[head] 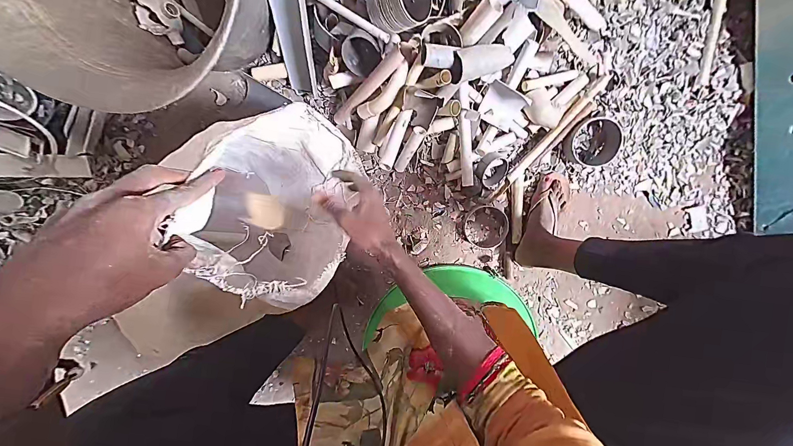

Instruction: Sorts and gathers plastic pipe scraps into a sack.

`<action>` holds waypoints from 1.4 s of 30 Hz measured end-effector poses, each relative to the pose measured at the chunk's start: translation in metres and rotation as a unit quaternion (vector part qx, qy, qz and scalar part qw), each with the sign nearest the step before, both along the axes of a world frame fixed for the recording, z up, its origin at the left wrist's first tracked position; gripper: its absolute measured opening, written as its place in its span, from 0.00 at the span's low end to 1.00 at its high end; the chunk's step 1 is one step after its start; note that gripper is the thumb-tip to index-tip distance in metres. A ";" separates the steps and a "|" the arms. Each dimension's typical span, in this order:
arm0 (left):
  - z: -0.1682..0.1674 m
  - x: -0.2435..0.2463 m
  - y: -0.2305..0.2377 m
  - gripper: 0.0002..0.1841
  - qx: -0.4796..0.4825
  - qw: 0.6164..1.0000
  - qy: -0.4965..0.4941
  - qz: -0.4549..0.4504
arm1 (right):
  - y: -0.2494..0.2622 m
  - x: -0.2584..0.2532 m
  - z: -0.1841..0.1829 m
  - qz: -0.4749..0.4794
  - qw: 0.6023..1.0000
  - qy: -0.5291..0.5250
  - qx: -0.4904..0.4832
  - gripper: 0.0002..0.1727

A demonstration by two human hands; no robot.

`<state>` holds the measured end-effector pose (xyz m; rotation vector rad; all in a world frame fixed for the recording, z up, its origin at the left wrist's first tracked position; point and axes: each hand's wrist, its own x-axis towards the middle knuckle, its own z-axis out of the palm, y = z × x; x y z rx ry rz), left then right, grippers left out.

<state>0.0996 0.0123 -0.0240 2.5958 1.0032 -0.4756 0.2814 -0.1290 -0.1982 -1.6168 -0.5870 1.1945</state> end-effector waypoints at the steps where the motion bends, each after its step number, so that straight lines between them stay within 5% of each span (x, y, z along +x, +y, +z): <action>1: 0.002 0.003 0.001 0.43 -0.006 1.000 0.007 0.003 | -0.004 0.014 -0.006 -0.054 0.997 -0.050 -0.010 0.24; 6: -0.001 0.013 0.010 0.42 -0.031 0.999 0.029 0.018 | -0.064 0.133 -0.086 -0.292 0.909 -0.206 -0.216 0.16; 8: -0.008 0.015 0.014 0.42 -0.026 0.999 0.034 0.001 | -0.087 0.150 -0.110 -0.234 0.905 -0.223 -0.276 0.17; 12: -0.014 0.026 0.016 0.43 -0.027 0.997 0.068 -0.014 | -0.100 0.147 -0.146 -0.050 0.908 -0.238 -0.342 0.45; 16: -0.015 0.032 0.021 0.42 -0.034 0.994 0.099 -0.007 | -0.119 0.145 -0.153 -0.099 0.919 -0.235 -0.302 0.35; 21: -0.007 0.046 0.013 0.40 -0.046 0.989 0.139 0.017 | -0.144 0.150 -0.146 -0.046 0.919 -0.235 -0.313 0.36; 25: -0.007 0.052 0.012 0.38 -0.057 0.988 0.140 0.021 | -0.133 0.148 -0.102 -0.097 0.962 -0.223 -0.126 0.32; 30: 0.006 0.059 0.006 0.34 -0.058 0.989 0.126 0.044 | -0.074 0.134 0.046 -0.073 0.981 -0.111 0.139 0.19; 32: 0.017 0.065 -0.001 0.34 -0.057 0.986 0.150 0.049 | -0.067 0.124 0.099 -0.065 0.966 -0.018 0.251 0.09; 35: 0.025 0.067 -0.007 0.35 -0.058 0.984 0.157 0.062 | -0.077 0.110 0.149 -0.025 0.925 0.124 0.359 0.10; 42: 0.027 0.049 -0.015 0.36 -0.072 0.985 0.149 0.045 | -0.120 0.088 0.169 0.153 0.796 0.277 0.516 0.10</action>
